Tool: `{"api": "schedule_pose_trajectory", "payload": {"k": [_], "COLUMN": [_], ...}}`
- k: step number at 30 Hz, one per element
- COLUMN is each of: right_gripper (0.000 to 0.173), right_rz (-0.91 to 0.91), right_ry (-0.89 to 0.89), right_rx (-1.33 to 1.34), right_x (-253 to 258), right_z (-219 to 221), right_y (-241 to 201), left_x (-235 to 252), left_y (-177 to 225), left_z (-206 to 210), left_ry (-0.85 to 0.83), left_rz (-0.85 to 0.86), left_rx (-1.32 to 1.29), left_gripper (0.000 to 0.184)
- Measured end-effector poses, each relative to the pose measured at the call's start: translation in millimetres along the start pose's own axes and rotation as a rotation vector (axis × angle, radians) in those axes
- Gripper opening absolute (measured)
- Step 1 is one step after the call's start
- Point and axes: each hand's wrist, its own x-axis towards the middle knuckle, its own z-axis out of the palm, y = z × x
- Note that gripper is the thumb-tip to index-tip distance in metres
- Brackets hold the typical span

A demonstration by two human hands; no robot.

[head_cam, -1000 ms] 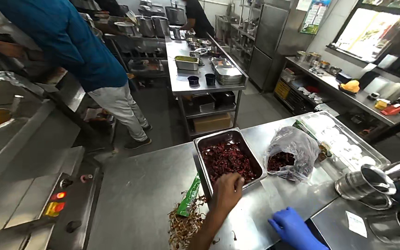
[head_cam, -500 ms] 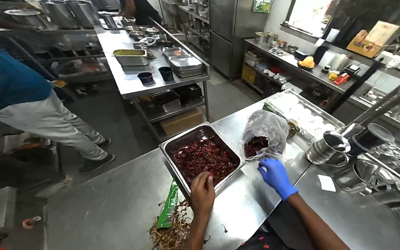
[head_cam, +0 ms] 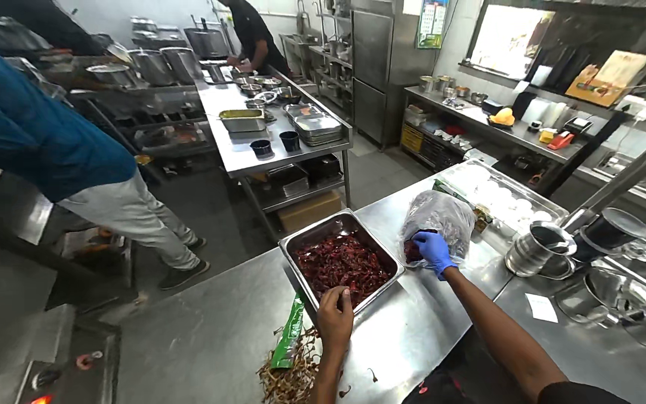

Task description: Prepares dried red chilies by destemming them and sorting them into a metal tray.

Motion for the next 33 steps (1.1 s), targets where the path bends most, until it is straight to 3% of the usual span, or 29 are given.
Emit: {"api": "schedule_pose_trajectory", "payload": {"k": [4, 7, 12, 14, 18, 23, 29, 33], "right_gripper": [0.011, 0.01, 0.02, 0.019, 0.015, 0.011, 0.019, 0.02], "right_rz": [0.072, 0.108, 0.058, 0.025, 0.005, -0.026, -0.173, -0.239], "right_ry": [0.149, 0.149, 0.053, 0.081, 0.13, 0.072, -0.094, 0.094], "right_rx": [0.429, 0.788, 0.985, 1.064, 1.017, 0.995, 0.776, 0.65], "right_x": [-14.7, -35.6, -131.5, -150.7, -192.0, -222.7, -226.7, -215.5], "right_z": [-36.0, -54.1, -73.2, -59.4, -32.4, -31.0, -53.0, -77.6], "right_y": [9.6, 7.1, -54.2, -76.9, -95.2, -87.5, -71.2, -77.9], "left_x": [3.3, 7.5, -16.4, -29.7, -32.1, -24.3, -25.1, -32.0], "left_y": [6.1, 24.2, 92.8, 121.4, 152.9, 156.6, 153.3, 149.0], "left_z": [1.5, -1.3, 10.5, 22.1, 24.0, 1.4, -7.7, -14.6], "left_ry": [0.008, -0.036, -0.527, -0.593, -0.381, -0.348, -0.357, -0.552], "left_rz": [-0.068, -0.165, -0.183, -0.243, -0.386, -0.606, -0.463, -0.302], "left_rx": [-0.05, -0.247, -0.673, -0.833, -1.078, -1.358, -1.318, -1.056], "left_gripper": [0.02, 0.017, 0.032, 0.043, 0.053, 0.046, 0.038, 0.038]}}
